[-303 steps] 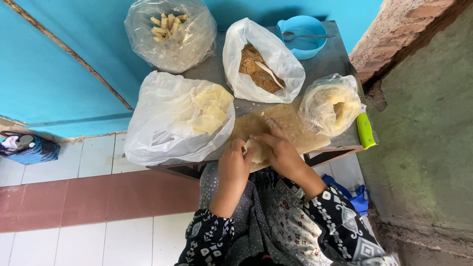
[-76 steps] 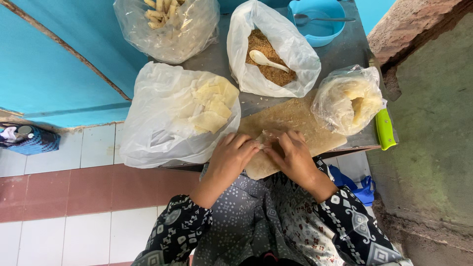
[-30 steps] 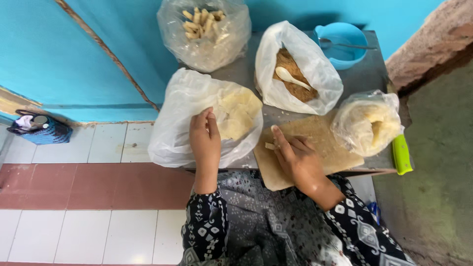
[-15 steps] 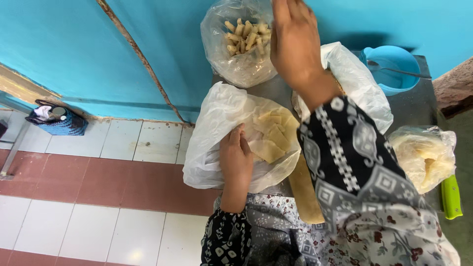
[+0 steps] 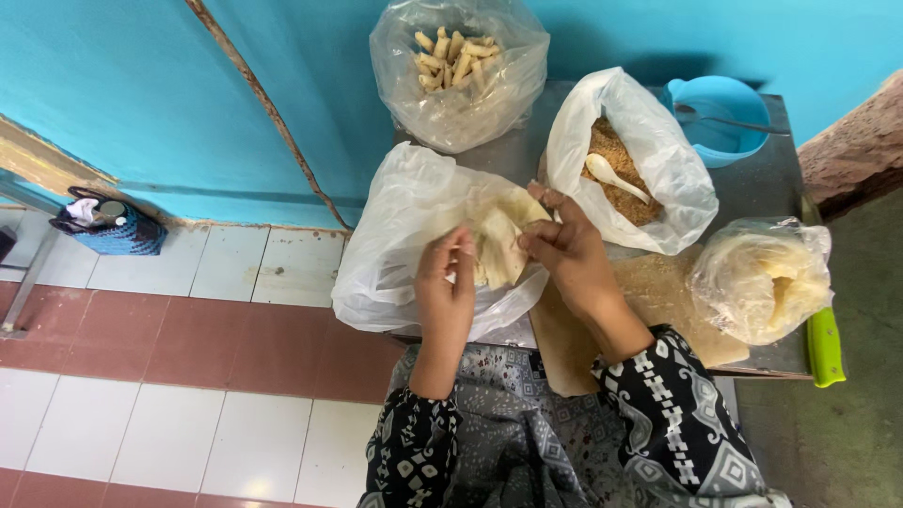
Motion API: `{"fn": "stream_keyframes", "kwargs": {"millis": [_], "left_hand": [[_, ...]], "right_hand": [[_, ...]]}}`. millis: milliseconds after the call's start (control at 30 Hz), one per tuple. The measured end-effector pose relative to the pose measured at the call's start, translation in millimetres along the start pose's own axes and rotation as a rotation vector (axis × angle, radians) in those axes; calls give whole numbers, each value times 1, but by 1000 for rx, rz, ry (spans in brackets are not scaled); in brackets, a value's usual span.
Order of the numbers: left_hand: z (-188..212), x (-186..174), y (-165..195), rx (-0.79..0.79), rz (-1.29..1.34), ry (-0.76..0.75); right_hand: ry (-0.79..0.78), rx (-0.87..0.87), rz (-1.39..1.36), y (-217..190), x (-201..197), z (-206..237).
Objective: The person sits at a small table and folds square pastry wrappers around a spoonful of brown filling, pinching the edges closed by hand. The finished rolled pastries are placed into a plastic bag, and the person repeats the wrapping cycle with new wrappers.
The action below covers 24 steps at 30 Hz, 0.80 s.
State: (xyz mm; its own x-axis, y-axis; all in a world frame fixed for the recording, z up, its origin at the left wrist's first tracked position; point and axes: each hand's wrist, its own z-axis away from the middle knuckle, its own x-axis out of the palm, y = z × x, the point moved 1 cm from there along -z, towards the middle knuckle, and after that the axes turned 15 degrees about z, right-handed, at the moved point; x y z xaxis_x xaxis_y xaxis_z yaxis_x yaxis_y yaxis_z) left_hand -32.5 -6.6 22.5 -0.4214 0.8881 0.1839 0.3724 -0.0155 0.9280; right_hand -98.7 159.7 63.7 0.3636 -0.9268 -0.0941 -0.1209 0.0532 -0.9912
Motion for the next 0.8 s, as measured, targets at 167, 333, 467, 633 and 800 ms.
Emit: {"fn": "stream_keyframes", "kwargs": {"millis": [167,333,467,633,800], "left_hand": [[31,20,-1,-373,578,-207],[69,31,8,-435,604,-273],[114,62,27,-526,492,-351],[144,98,38,-650,34,-380],[144,102,42,-87,-332,-409]], "right_hand": [[-106,219,-240,-10,-15,38],[-137,90,-43,-16,-49,82],[15,103,285,-12,-82,120],[145,-48,909,-3,-103,156],[706,-30,1327,-4,-170,201]]}}
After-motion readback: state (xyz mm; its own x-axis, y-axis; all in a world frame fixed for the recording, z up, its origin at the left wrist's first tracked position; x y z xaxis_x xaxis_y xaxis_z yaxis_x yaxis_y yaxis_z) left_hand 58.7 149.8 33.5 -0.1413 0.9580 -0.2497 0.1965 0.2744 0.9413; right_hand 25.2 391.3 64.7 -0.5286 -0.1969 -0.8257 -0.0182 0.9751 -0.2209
